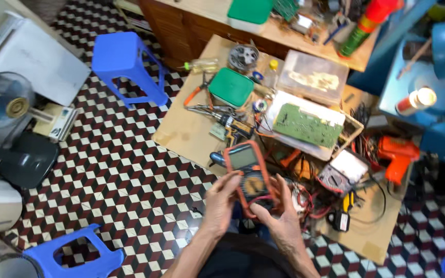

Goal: The person uses a magnifying glass to inspect a circuit board, then uses a heat gun to apply heat to specific components. They also use a multimeter to test electrical connections and handle various small electronic components and tools on a cluttered workbench.

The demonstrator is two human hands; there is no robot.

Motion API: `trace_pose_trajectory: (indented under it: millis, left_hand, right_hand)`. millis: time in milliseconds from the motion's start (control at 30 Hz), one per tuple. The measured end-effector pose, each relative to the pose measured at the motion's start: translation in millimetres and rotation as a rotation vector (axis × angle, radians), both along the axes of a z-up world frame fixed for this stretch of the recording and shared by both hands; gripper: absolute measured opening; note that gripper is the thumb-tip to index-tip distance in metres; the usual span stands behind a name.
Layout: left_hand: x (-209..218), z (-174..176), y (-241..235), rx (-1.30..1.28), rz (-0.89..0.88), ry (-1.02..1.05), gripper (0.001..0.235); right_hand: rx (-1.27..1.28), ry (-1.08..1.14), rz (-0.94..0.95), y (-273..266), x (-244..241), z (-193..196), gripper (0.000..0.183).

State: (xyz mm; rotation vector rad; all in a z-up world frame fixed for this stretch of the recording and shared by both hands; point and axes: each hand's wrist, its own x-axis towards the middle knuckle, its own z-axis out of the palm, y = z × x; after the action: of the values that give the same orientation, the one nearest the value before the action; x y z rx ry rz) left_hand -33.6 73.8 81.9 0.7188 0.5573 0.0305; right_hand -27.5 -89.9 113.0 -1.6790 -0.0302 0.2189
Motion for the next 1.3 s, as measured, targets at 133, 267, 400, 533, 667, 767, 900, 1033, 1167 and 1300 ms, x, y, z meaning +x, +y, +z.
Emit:
trace_pose_trajectory:
  millis: [133, 267, 400, 533, 667, 767, 900, 1033, 1167, 1300]
  left_hand:
    - [-8, 11, 48, -0.004, 0.192, -0.057, 0.032]
    - [22, 7, 93, 0.008, 0.202, -0.043, 0.038]
    - [82, -12, 129, 0.069, 0.189, -0.05, 0.042]
    - [159, -60, 155, 0.126, 0.066, -0.1, 0.041]
    - [236, -103, 163, 0.037, -0.079, -0.079, 0.041]
    - [303, -136, 171, 0.046, -0.164, -0.097, 0.041]
    - [366, -176, 177, 0.063, -0.359, -0.078, 0.045]
    - [400, -190, 175, 0.143, -0.444, -0.016, 0.045]
    - [411, -203, 168, 0.335, -0.537, -0.025, 0.042]
    - [410, -207, 186, 0.385, -0.528, -0.015, 0.041]
  right_hand:
    - [0.331, 0.143, 0.492, 24, 9, -39, 0.084]
    - [-0.375, 0.158, 0.891, 23, -11, -118, 0.052]
    - [-0.604, 0.398, 0.859, -44, 1, -200, 0.033]
    - [-0.703, 0.267, 0.469, -105, -14, -237, 0.032]
    - [-0.984, 0.441, 0.057, -84, -16, -202, 0.031]
    - [-1.084, 0.429, -0.165, -53, -7, -160, 0.032]
    - [-1.032, 0.321, -0.316, -19, 8, -133, 0.033]
    - [-0.839, 0.624, -0.47, 29, 14, -132, 0.03]
    - [-0.9, 0.597, -0.337, 56, 0, -146, 0.023]
    - [-0.819, 0.557, -0.422, 76, -9, -156, 0.023]
